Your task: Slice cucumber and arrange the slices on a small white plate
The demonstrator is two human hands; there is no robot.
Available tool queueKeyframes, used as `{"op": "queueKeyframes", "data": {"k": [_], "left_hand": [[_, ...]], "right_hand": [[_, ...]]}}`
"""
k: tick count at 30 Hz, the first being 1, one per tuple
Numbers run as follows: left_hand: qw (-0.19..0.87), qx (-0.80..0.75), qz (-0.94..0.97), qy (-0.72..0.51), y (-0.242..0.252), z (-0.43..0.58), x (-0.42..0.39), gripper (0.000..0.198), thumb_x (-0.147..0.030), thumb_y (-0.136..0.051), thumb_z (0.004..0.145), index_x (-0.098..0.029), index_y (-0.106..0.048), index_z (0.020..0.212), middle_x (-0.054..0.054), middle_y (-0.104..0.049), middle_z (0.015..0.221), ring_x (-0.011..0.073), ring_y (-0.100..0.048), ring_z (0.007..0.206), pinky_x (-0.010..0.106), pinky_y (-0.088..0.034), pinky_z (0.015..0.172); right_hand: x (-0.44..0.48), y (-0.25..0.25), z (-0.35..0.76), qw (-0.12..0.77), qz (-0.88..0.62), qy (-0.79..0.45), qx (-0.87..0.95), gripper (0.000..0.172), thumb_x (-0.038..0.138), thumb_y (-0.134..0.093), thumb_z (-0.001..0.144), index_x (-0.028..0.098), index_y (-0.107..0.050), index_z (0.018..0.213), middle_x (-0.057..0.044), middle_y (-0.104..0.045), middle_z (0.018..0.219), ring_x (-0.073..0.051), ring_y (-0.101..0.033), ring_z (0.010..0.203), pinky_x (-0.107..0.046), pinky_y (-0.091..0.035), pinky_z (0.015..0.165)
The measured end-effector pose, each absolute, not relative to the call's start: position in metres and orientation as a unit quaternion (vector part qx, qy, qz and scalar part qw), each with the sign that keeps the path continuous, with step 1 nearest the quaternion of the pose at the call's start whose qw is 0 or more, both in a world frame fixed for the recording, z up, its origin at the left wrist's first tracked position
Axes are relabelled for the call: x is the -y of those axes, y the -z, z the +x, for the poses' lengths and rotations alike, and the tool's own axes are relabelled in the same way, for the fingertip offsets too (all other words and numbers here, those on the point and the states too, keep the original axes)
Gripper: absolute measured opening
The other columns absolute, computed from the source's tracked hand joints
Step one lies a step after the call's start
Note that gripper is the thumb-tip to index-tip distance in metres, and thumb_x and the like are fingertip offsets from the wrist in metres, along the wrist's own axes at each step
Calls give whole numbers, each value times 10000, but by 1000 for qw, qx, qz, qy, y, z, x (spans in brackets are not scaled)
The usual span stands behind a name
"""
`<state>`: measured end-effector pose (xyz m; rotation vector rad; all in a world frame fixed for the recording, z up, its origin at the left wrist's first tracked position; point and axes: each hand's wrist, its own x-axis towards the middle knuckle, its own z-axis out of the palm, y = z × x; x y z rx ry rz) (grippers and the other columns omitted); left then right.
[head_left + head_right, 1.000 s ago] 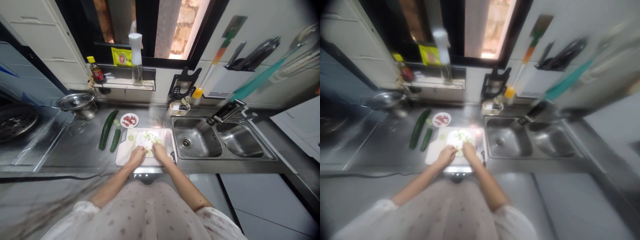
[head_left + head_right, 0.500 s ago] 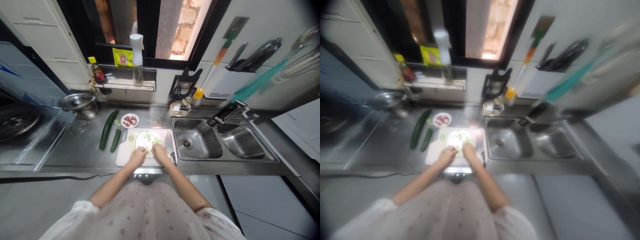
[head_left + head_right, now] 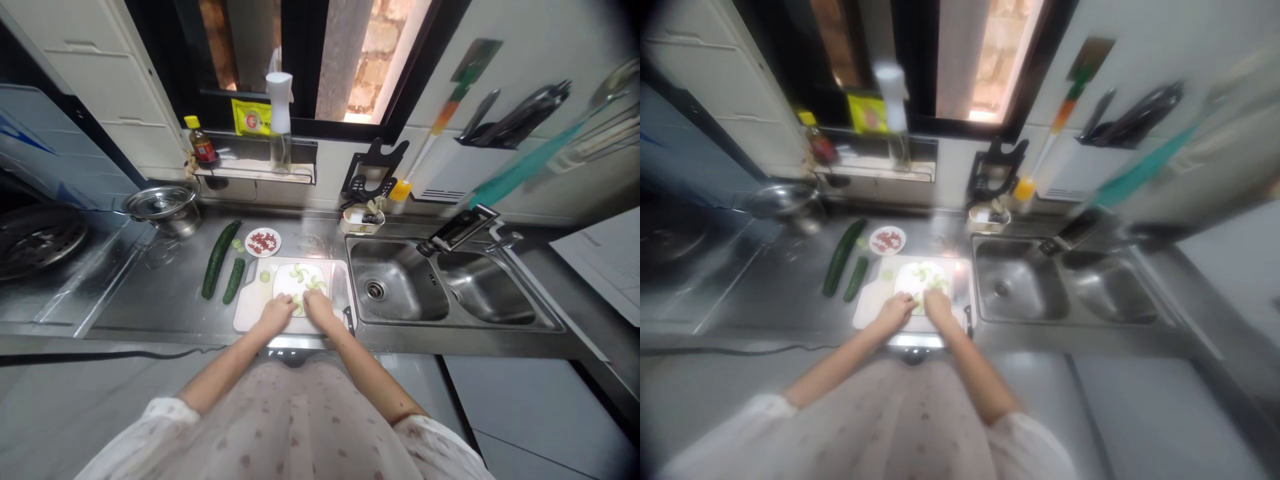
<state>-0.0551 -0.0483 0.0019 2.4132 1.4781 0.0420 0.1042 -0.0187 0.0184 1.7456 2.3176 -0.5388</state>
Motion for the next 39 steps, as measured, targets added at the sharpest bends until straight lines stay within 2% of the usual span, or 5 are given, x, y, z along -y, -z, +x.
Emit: {"op": "queueKeyframes", "data": {"k": [5,12,19,28,39], "left_hand": [[182,-536,824,-20,-6,-53,48,285,-140,-427,873,-212,-684,974,87,-612,965,219,-516,1000,304,-426,831],[190,-644,729,-136,-1,-64,40,340,-205,-435,892,-217,-631,1170,68,-648,1101,197,-548,1053,291,-421,915],[170,-781,583,-148,6,-102,7,332,-297,-460,885,-177,-616,1153,115,-671,1070,232,-612,995,300,-450,842],[180,-812,545,-104,17,-115,-15,368,-415,-465,880,-149,-621,1082,160,-665,1070,262,-632,973,318,-463,817],[212,-819,512,-153,17,-115,-17,270,-386,-519,840,-183,-645,964,99,-679,974,222,-632,916,297,-457,788]], "right_hand": [[21,-21,104,91,587,179,-785,267,195,-375,962,151,-619,1061,-140,-621,1063,-222,-528,1025,-289,-405,779],[22,-23,112,50,593,196,-779,228,213,-410,943,164,-602,1055,-115,-612,1085,-206,-514,1032,-268,-381,777],[18,-23,117,26,598,203,-775,238,228,-395,951,164,-609,1031,-108,-614,1081,-192,-521,990,-253,-355,748],[16,-25,114,2,594,193,-781,238,232,-391,951,178,-613,1017,-92,-624,1031,-183,-514,962,-248,-343,743],[15,-26,113,-14,617,201,-761,220,240,-401,947,185,-614,959,-74,-624,997,-175,-520,947,-243,-327,698]]}}
